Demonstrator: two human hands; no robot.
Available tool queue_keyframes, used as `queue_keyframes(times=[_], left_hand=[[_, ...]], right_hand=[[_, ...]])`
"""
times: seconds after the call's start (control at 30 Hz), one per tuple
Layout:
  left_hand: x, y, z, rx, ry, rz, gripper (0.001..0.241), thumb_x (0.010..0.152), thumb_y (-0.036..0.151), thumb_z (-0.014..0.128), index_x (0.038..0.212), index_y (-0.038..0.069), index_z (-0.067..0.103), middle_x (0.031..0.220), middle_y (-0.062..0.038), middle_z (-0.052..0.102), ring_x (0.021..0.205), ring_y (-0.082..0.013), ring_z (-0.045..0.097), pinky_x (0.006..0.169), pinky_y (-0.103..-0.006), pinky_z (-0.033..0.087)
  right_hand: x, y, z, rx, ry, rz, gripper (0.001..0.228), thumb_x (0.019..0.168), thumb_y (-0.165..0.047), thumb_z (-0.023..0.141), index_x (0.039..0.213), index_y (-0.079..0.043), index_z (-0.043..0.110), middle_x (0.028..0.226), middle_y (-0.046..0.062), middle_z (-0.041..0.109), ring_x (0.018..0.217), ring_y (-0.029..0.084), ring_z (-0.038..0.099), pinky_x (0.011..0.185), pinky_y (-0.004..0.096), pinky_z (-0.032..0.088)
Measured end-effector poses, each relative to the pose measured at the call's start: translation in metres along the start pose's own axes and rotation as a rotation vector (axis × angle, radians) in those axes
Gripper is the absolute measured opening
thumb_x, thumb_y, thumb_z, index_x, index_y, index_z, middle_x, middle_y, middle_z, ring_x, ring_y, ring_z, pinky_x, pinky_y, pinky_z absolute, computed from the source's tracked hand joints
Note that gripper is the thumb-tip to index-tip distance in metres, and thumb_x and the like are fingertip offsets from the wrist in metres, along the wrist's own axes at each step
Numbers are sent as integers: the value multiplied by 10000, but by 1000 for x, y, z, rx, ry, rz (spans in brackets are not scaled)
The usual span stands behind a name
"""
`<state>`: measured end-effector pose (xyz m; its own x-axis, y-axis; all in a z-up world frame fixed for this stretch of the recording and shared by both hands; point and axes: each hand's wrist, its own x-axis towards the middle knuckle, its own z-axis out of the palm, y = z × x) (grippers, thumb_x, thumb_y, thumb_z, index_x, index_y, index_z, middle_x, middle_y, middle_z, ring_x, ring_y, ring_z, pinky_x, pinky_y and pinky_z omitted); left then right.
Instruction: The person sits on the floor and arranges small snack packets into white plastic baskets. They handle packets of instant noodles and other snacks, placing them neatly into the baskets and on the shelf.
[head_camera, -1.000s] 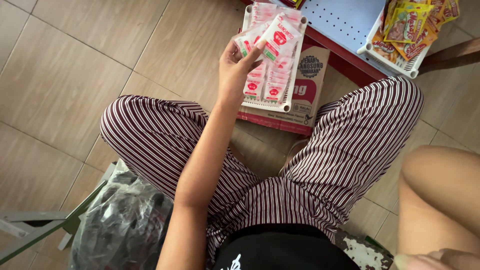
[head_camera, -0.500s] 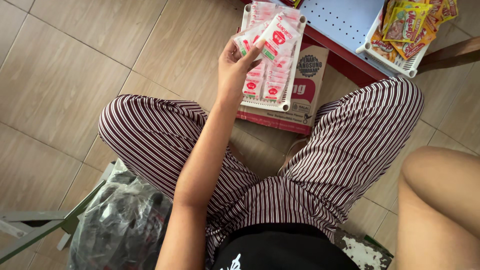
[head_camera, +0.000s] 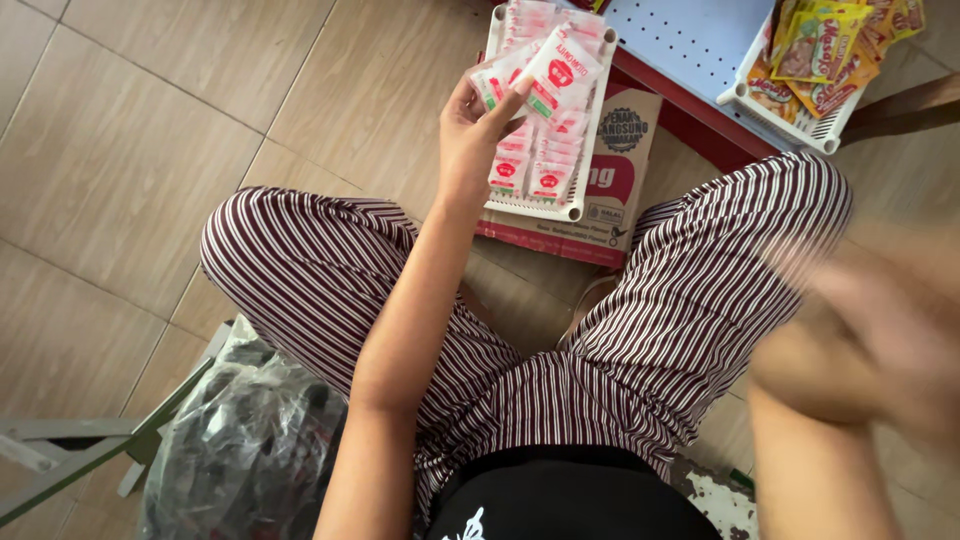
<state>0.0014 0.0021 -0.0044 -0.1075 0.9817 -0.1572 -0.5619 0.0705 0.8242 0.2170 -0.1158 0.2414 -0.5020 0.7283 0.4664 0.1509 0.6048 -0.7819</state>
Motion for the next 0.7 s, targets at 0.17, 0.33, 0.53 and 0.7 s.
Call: queue_keyframes(times=[0.17,0.33,0.53,0.7], left_hand=[[1,-3,0,-34,-19,-4,385,931,122,775,1269,3,635,1092,-61,766,962,-115,734,843,-282,607],[-3,-4,6,3,-31,-17,389,916,107,784,1255,-12,638,1073,-71,768,932,-118,735,825,-280,605],[-2,-3,5,120,-46,-25,341,935,114,792,1236,12,668,1053,-51,771,903,-83,710,799,-248,566],[6,-8,-4,34,69,82,272,960,131,747,1198,22,674,1018,-36,759,880,-95,716,757,-285,580]], right_hand=[[32,132,15,-76,193,392,340,1093,-107,629,1394,-43,485,1274,98,624,883,139,697,496,221,523],[1,227,56,443,366,813,464,983,-399,700,1299,-67,626,1002,37,704,663,89,652,489,186,517],[-21,278,72,798,436,863,225,978,-248,781,1102,-128,636,868,-20,676,656,90,647,542,217,451],[-27,280,72,667,465,783,206,985,-205,756,1128,-100,652,897,0,729,693,112,695,574,236,480]])
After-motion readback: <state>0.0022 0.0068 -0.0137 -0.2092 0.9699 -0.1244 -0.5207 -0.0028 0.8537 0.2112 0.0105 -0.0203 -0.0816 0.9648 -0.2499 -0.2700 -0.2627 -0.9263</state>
